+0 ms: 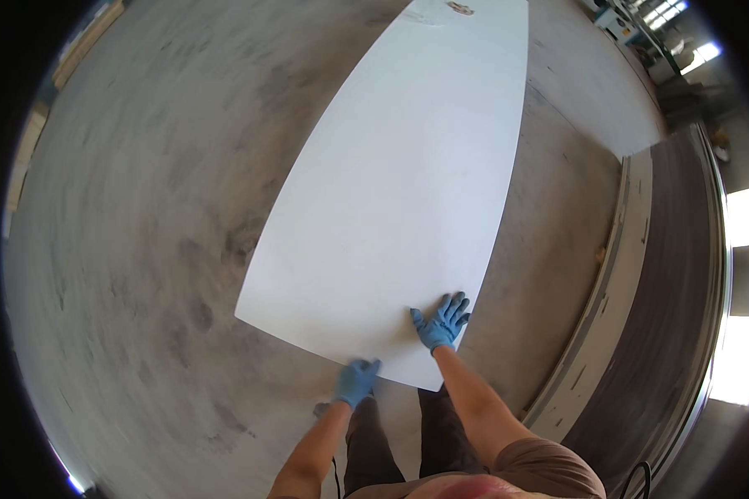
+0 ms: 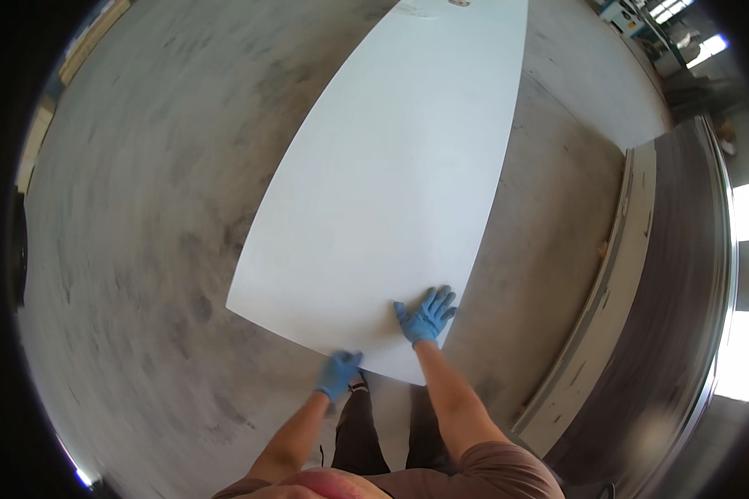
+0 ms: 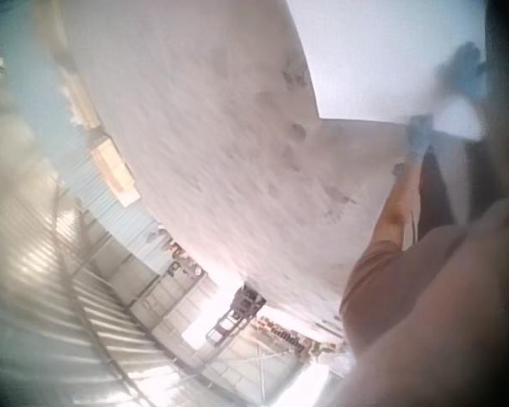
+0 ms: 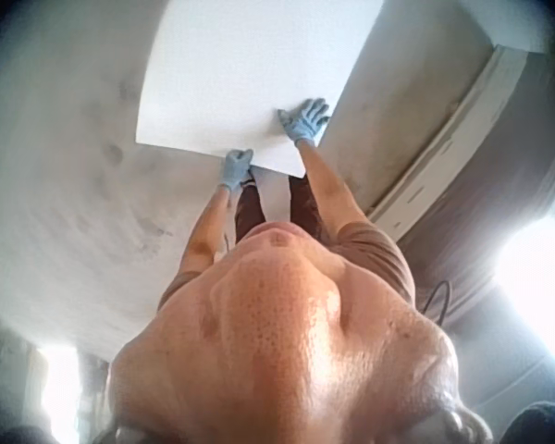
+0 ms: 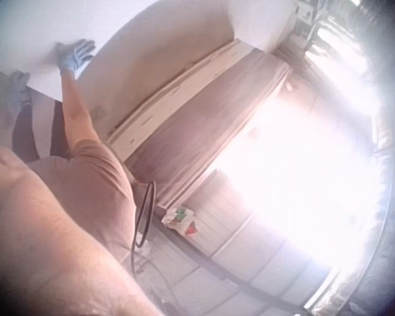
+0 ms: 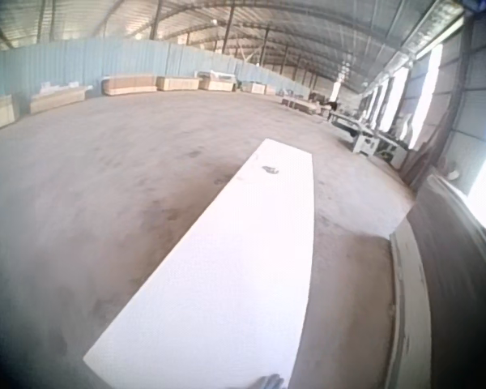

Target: The person wipes a large white panel with a cloth and a spray bottle, then lifts and moves the panel to a metal rack. The person repeats the process with another panel, wiping and repositioning it.

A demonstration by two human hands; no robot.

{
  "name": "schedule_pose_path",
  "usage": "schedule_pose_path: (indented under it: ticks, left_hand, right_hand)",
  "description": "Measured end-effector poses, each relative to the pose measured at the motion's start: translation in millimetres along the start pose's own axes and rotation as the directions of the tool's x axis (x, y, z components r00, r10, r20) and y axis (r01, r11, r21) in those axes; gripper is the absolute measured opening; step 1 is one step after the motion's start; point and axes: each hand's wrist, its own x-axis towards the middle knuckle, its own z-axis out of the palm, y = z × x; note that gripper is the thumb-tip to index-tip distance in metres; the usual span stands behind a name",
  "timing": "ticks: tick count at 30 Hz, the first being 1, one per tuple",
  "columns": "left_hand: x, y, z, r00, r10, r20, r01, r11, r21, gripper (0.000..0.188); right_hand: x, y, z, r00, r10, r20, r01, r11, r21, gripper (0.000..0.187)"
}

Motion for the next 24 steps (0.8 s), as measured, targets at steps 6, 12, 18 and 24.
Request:
schedule_pose_path:
  ticks: [6,12,18,24]
  left_hand:
    - [94.0,71.9,-135.7,0.813,0.442,-0.378,-0.101,0.747,0.657,0.119]
    - [129.9,165.4,-71.4,0.948,0.286,-0.14,-0.082,0.643,0.761,0.141]
    - [128.5,254.7,15.6,0.969,0.186,-0.16,-0.004,0.665,0.746,0.143]
    - [189.6,312.9,17.0,0.988,0.048,-0.146,0.079,0.658,0.749,0.145]
  right_hand:
    - [57.9,45.6,-36.8,0.955,0.143,0.26,-0.133,0.99,-0.053,0.135]
    - [108.0,121.9,-93.4,0.96,0.136,0.246,-0.144,0.99,0.013,0.138]
    - [181.7,197.5,-151.8,0.915,0.201,0.35,-0.195,0.979,-0.053,0.139]
    - [256.6,201.9,-156.8,0.961,0.126,0.246,-0.14,0.989,0.039,0.138]
